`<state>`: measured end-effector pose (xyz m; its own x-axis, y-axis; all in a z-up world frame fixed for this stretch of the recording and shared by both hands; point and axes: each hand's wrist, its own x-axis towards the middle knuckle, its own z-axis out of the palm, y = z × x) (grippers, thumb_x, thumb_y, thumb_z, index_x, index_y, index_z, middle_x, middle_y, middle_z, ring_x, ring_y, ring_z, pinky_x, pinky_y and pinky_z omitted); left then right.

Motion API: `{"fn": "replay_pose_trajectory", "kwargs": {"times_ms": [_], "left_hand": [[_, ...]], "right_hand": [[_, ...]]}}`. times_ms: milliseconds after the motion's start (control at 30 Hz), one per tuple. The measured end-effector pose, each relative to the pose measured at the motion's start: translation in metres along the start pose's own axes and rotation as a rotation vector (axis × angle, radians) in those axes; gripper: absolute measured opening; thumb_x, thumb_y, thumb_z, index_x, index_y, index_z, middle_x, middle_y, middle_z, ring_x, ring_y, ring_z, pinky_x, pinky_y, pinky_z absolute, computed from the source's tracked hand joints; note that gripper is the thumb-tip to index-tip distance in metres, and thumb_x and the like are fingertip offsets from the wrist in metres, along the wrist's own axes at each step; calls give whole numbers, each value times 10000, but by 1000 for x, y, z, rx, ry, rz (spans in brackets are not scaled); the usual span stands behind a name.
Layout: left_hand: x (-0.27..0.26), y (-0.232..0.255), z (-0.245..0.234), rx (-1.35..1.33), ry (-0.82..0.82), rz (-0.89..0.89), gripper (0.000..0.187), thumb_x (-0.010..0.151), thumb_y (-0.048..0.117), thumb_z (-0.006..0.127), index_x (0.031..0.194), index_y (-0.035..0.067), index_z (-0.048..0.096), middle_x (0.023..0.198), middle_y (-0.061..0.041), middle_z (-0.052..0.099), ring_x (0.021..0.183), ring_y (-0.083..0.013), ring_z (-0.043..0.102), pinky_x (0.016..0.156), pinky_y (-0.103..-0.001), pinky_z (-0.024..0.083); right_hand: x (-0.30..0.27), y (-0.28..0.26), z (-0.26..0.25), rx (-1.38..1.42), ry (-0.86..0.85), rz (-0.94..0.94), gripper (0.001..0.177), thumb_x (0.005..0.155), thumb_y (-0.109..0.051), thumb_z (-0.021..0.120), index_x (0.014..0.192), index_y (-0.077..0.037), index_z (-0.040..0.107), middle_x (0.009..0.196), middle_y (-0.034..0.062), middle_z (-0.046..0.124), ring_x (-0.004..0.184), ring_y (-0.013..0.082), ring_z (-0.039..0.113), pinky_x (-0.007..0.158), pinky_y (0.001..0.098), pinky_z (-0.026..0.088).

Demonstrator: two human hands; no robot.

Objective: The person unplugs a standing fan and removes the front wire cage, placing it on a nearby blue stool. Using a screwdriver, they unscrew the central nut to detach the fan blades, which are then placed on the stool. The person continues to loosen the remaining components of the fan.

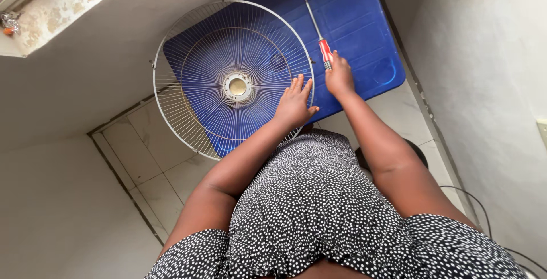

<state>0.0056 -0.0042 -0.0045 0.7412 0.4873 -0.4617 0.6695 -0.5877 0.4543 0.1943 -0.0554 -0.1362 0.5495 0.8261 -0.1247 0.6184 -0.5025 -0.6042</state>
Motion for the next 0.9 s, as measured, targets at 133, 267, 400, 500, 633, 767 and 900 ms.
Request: {"fn": "replay_pose_trajectory", "kwargs": {"times_ms": [133,267,400,500,633,767,900], "left_hand": [[-6,0,0,-106,113,59,866,878,411,756,1556,61,348,1649,-266,233,1537,-402,241,1219,-473,277],[-11,2,4,-225,213,124,801,882,361,759,1523,32,408,1615,-281,322,1516,-418,301,1204,-446,315],[-13,8,15,-430,292,169,814,914,369,741,1537,-21,391,1576,-273,431,1498,-391,398,1225,-433,330],[-20,12,20,-664,236,124,727,936,285,719,1527,-19,422,1526,-244,500,1454,-350,466,1189,-405,371],[-40,24,20,-1372,104,305,531,1031,117,617,1507,-42,444,1429,-197,590,1290,-276,591,1084,-380,495],[-88,29,5,-1600,65,264,375,1078,96,553,1423,-50,547,1215,-160,706,1033,-224,711,938,-363,592],[-144,35,-2,-1577,111,329,319,1073,111,576,1348,-46,616,1117,-148,743,962,-223,732,894,-367,613]], "right_hand": [[-36,8,-16,554,-40,189,592,937,-35,647,1498,32,468,1257,178,643,1035,284,630,907,366,525],[-94,6,-48,1090,-117,281,578,962,-2,613,1519,50,469,1205,96,629,976,159,598,866,295,532],[-163,-2,-81,1385,-210,244,605,957,3,595,1537,42,426,1283,74,616,1106,154,601,946,322,521],[-214,-13,-96,1517,-273,231,621,945,-10,593,1541,43,426,1267,94,632,1131,182,624,972,346,517],[-281,-33,-94,1617,-274,179,615,950,-2,620,1535,60,441,1299,130,636,1154,213,632,1009,381,514],[-342,-61,-80,1719,-248,116,641,919,-41,673,1517,59,467,1347,202,644,1198,256,649,1075,394,506],[-397,-83,-55,1799,-221,87,653,926,-138,750,1503,21,487,1361,237,635,1165,274,661,1019,387,517]]}}
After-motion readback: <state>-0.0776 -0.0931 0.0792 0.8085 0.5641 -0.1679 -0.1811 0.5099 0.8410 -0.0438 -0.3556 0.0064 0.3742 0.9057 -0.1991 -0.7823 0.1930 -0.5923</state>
